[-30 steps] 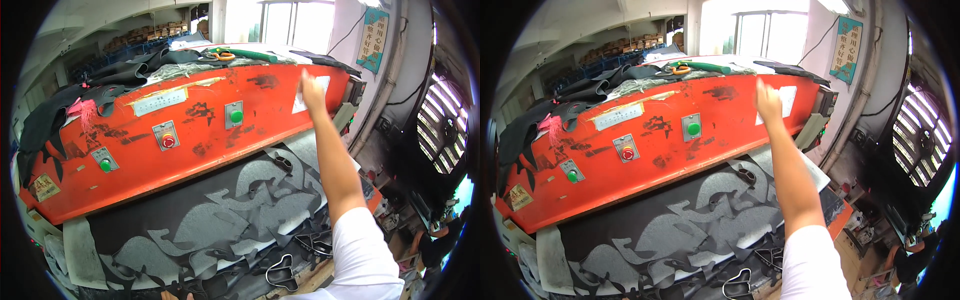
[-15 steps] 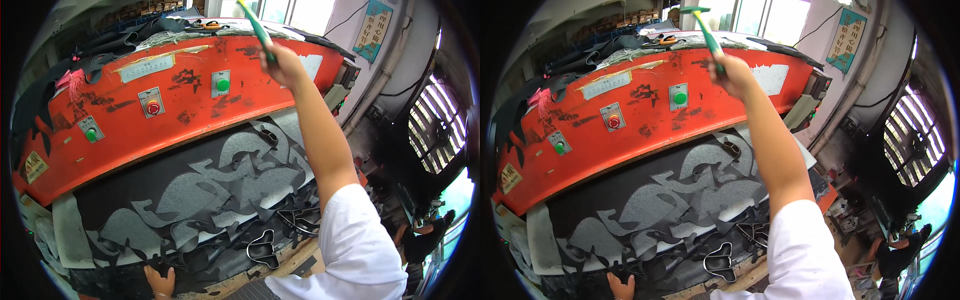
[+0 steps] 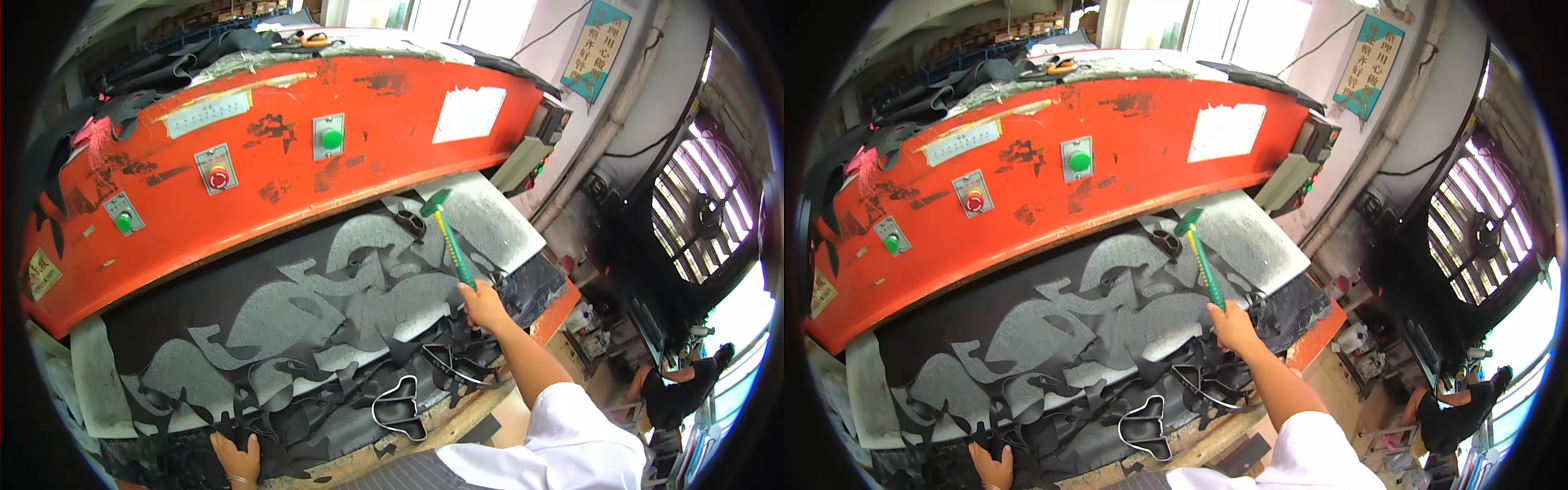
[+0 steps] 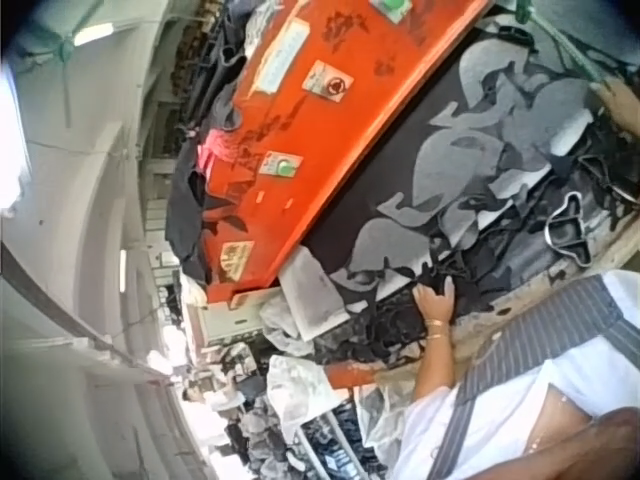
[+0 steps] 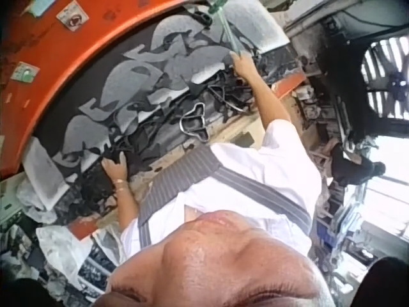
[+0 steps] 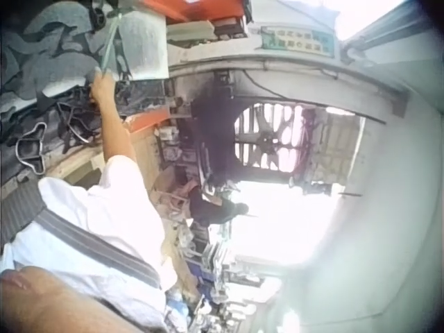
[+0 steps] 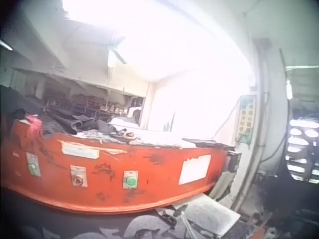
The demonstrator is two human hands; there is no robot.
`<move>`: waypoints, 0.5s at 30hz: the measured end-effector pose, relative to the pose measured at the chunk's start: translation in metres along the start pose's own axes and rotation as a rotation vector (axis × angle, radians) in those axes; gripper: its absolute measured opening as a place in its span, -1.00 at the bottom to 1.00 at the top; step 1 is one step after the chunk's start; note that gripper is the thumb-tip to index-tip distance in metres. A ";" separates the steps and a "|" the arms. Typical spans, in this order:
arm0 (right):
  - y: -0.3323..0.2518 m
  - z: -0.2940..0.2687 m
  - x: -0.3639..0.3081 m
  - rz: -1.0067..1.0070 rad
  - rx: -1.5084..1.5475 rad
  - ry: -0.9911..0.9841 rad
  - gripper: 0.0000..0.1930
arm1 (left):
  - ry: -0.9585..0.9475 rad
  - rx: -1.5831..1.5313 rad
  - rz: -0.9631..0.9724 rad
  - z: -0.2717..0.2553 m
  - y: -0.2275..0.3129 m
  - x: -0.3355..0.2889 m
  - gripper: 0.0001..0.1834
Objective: Using a large hydraulic press and metal dies to cut shoe components from sheets of black leather.
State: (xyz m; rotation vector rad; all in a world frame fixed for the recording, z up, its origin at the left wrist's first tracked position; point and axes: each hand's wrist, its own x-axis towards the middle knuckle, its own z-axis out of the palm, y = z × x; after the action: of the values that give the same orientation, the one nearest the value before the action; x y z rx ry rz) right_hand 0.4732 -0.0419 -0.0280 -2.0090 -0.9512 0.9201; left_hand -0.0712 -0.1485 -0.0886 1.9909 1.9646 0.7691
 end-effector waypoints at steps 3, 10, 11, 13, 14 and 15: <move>-0.012 -0.011 -0.004 -0.157 0.138 0.139 -0.64 | 0.025 -0.013 -0.023 -0.002 0.004 -0.001 -0.42; 0.013 0.010 -0.011 0.050 -0.191 -0.034 -0.62 | 0.053 0.007 -0.023 -0.001 0.002 -0.002 -0.37; 0.015 0.007 -0.009 0.103 0.030 -0.083 -0.64 | 0.063 -0.003 -0.041 -0.002 0.003 -0.001 -0.36; 0.018 0.000 -0.004 0.155 0.250 -0.133 -0.65 | 0.063 -0.028 -0.045 -0.005 0.001 -0.001 -0.35; 0.019 -0.005 -0.002 0.215 0.556 -0.140 -0.66 | 0.063 -0.029 -0.046 -0.004 0.003 -0.001 -0.35; 0.021 -0.007 -0.001 0.274 0.863 -0.144 -0.67 | 0.066 -0.004 -0.009 -0.001 0.005 0.000 -0.35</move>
State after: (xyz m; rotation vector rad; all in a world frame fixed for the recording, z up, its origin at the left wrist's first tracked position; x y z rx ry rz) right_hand 0.4854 -0.0544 -0.0412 -1.3424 -0.2440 1.3483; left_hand -0.0679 -0.1490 -0.0854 1.9770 2.0058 0.8459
